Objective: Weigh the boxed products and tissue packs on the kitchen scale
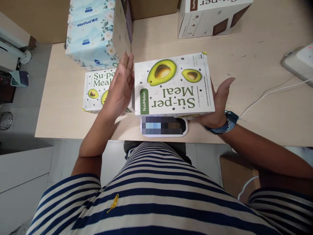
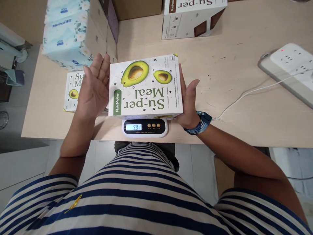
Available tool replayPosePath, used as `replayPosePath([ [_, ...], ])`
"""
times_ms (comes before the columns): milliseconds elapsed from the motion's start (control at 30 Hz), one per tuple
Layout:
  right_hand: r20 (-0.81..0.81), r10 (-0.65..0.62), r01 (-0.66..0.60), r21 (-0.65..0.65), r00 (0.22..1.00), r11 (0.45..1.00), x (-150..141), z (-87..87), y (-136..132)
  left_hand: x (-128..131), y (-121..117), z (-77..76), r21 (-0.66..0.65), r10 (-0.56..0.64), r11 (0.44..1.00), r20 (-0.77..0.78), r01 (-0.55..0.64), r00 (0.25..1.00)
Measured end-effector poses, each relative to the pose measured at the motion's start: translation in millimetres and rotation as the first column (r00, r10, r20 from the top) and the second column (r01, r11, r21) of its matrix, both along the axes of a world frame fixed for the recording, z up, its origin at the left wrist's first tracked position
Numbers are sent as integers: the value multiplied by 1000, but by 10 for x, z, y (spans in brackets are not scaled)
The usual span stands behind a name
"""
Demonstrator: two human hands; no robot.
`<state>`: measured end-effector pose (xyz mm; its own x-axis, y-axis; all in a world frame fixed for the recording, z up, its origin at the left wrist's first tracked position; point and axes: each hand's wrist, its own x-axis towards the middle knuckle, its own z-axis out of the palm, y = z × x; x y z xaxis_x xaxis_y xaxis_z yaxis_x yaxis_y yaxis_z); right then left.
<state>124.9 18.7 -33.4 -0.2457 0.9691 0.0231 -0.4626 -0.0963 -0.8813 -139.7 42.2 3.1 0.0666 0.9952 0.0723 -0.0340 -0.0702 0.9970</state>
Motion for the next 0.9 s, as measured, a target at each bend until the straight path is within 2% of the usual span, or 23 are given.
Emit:
replayPosePath([
  [333,52,-51,49,42,997,998,68,-55,-4,18,-72,52,21,-2,1000,-71,3,997],
  [667,86,-127,110,173,988,979,129,-124,77,48,-82,57,33,-25,999,-44,26,999],
  [900,65,-143,139,61,988,988,70,14,-11,47,-63,44,49,-1,999,-90,6,996],
])
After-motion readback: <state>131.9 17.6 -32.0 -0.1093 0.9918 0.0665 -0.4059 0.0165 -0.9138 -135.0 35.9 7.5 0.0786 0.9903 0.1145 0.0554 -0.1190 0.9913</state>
